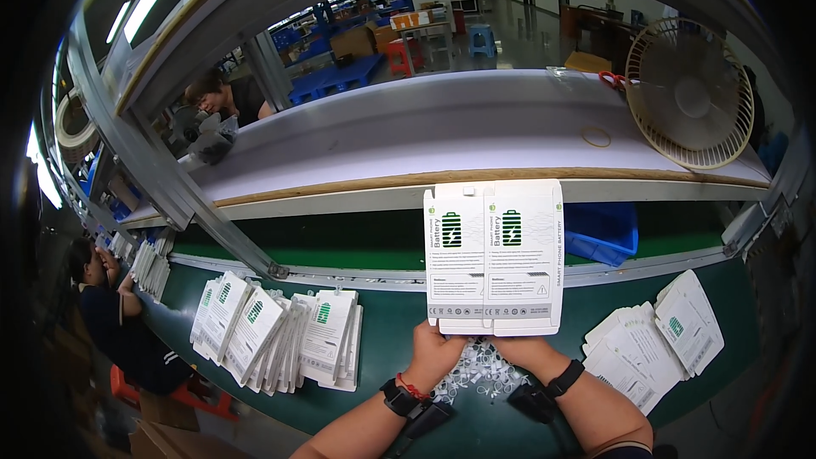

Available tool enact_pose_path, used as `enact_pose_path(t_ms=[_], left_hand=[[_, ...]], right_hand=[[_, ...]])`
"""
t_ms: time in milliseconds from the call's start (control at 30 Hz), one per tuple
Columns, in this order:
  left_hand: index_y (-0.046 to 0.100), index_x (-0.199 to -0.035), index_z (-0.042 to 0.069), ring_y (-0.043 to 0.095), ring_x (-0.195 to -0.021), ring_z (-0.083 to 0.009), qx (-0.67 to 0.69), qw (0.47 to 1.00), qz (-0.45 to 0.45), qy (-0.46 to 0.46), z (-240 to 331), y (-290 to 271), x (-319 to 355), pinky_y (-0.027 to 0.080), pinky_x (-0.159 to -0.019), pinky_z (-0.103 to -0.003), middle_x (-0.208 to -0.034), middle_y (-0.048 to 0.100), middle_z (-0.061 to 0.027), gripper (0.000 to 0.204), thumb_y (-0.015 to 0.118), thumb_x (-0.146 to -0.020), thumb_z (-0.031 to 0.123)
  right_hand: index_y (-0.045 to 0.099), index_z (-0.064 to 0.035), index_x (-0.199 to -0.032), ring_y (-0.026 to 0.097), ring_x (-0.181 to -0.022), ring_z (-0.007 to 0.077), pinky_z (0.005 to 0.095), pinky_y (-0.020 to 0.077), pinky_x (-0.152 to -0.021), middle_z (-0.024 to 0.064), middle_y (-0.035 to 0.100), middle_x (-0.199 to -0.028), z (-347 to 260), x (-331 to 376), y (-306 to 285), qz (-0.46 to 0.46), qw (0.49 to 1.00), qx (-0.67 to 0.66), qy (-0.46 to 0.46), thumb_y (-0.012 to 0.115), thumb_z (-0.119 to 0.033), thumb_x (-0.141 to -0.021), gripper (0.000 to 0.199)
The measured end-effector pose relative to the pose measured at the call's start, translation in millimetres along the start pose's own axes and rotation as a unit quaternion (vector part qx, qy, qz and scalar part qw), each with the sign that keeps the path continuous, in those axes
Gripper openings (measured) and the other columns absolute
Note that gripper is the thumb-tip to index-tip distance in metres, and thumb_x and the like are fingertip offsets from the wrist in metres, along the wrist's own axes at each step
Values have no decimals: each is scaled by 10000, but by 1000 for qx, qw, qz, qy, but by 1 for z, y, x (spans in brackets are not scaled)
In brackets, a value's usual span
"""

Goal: The person is stacking and organizing white paper or cardboard products on a factory assembly line.

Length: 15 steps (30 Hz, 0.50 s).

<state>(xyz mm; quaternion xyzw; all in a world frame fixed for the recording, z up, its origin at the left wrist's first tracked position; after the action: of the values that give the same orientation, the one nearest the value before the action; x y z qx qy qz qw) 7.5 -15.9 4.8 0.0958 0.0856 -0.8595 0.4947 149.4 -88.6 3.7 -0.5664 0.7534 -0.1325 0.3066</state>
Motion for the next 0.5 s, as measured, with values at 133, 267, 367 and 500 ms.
enact_pose_path(t_ms=[133, 267, 367, 500], left_hand=[[634, -926, 11, 624, -740, -125, -10, 1000, -8, -3, 1, 1, 1, 481, -655, -263, -844, 672, -99, 187, 628, -742, 49], [636, -929, 17, 626, -750, -130, -15, 1000, -15, 8, 0, 1, 2, 481, -653, -266, -851, 671, -97, 197, 628, -735, 48], [638, -928, 20, 632, -756, -137, -18, 1000, -16, 1, 0, 1, 2, 482, -654, -270, -851, 671, -97, 200, 632, -731, 55], [641, -928, 26, 637, -754, -147, -31, 999, -12, -1, -1, 0, 0, 483, -651, -274, -851, 670, -102, 199, 636, -733, 67]], right_hand=[[568, -41, -1080, 545, -981, 281, 376, 426, -856, 142, 583, -1053, 2, 2, 0, 18, 999, 26, -13, 596, -81, -787, 297], [569, -44, -1080, 548, -980, 282, 379, 427, -856, 140, 584, -1050, 1, 2, 1, 15, 999, 37, -3, 600, -99, -788, 299], [570, -46, -1078, 549, -980, 281, 378, 427, -856, 134, 587, -1049, 4, 4, 2, 13, 999, 38, -16, 606, -117, -790, 298], [574, -48, -1074, 551, -979, 276, 374, 427, -858, 128, 591, -1045, 1, 2, 1, 11, 1000, -4, -11, 612, -130, -790, 298]])
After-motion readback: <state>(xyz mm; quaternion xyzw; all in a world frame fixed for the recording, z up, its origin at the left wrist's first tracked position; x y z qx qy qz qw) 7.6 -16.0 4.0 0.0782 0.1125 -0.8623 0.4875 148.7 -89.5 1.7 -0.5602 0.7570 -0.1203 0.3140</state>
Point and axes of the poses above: each hand's wrist, its own x-axis away from the middle knuckle, its own y-axis out of the palm, z = x × y, the point moved 1 cm from there along -x, towards the middle knuckle
